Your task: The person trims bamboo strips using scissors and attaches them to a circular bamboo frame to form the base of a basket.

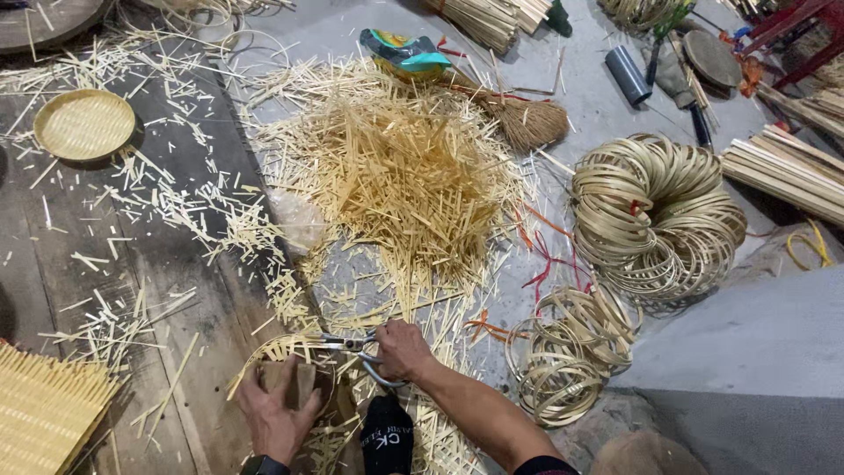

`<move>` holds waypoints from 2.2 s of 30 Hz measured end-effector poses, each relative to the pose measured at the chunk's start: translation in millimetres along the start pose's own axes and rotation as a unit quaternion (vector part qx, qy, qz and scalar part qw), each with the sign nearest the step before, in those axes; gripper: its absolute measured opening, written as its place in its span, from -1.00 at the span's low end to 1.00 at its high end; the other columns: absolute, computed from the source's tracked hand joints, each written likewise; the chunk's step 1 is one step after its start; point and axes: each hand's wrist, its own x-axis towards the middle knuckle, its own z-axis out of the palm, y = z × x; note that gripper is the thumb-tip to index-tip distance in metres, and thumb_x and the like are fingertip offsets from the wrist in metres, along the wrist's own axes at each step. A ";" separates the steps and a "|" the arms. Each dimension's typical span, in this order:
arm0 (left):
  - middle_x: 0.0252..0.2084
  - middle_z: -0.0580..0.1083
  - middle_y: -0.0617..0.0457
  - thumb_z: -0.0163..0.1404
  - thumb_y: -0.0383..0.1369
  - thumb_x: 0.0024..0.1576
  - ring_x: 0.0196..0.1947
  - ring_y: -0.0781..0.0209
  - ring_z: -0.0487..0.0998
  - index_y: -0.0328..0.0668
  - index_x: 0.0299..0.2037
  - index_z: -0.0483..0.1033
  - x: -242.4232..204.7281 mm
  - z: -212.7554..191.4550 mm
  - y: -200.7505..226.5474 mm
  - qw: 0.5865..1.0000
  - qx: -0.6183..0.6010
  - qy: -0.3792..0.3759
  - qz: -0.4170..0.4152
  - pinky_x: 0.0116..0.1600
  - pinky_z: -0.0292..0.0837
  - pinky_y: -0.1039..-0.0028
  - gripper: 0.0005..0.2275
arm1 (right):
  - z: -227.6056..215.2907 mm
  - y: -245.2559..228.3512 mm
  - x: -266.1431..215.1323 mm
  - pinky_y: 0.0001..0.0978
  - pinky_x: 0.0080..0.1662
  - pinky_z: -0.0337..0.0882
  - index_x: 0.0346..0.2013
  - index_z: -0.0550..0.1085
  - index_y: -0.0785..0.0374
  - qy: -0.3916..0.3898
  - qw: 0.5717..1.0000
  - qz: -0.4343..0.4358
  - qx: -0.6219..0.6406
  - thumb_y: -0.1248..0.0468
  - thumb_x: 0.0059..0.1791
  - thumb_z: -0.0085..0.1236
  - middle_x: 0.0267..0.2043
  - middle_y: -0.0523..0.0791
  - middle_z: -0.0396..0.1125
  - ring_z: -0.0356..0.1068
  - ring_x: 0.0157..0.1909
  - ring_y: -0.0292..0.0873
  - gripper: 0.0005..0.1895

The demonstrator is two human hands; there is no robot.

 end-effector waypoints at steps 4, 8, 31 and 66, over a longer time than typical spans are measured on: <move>0.32 0.20 -0.30 0.33 -0.14 -0.26 0.33 -0.34 0.21 0.35 0.22 0.46 -8.1 16.1 4.6 0.999 0.000 0.042 -0.021 0.39 0.17 -0.05 -0.29 | -24.9 -14.7 -14.9 -0.22 -0.09 0.21 -0.10 0.31 0.29 0.028 1.000 -0.010 -0.005 -0.19 0.05 0.01 -0.29 -0.05 0.08 0.08 -0.22 -0.08 -0.45; 0.33 0.17 -0.32 0.37 -0.17 -0.30 0.33 -0.34 0.17 0.36 0.22 0.45 -5.3 12.5 -8.6 0.999 0.029 -0.005 -0.012 0.37 0.14 -0.12 -0.26 | -10.3 -15.3 -0.6 -0.23 -0.08 0.26 -0.10 0.35 0.24 0.022 0.999 -0.017 -0.027 -0.07 0.03 0.07 -0.29 -0.07 0.15 0.13 -0.21 -0.09 -0.57; 0.49 0.04 -0.03 0.39 -0.16 -0.39 0.40 -0.16 0.06 0.54 0.26 0.43 14.7 -6.6 -31.4 0.976 0.068 -0.207 0.022 0.48 0.03 -0.10 -0.16 | 16.4 0.8 12.8 -0.12 -0.06 0.36 -0.05 0.34 0.23 0.023 0.998 -0.011 0.053 -0.02 0.02 -0.02 -0.24 -0.02 0.21 0.23 -0.18 -0.03 -0.59; 0.22 0.35 -0.15 0.30 -0.36 -0.24 0.19 -0.26 0.33 0.00 0.45 0.17 -3.3 -10.7 0.6 0.996 -0.042 -0.050 -0.063 0.29 0.29 0.10 -0.08 | -3.9 -19.7 -6.3 -0.14 -0.10 0.33 -0.17 0.43 0.34 0.125 0.989 -0.060 -0.040 -0.15 -0.09 0.14 -0.26 0.03 0.27 0.29 -0.18 -0.03 -0.43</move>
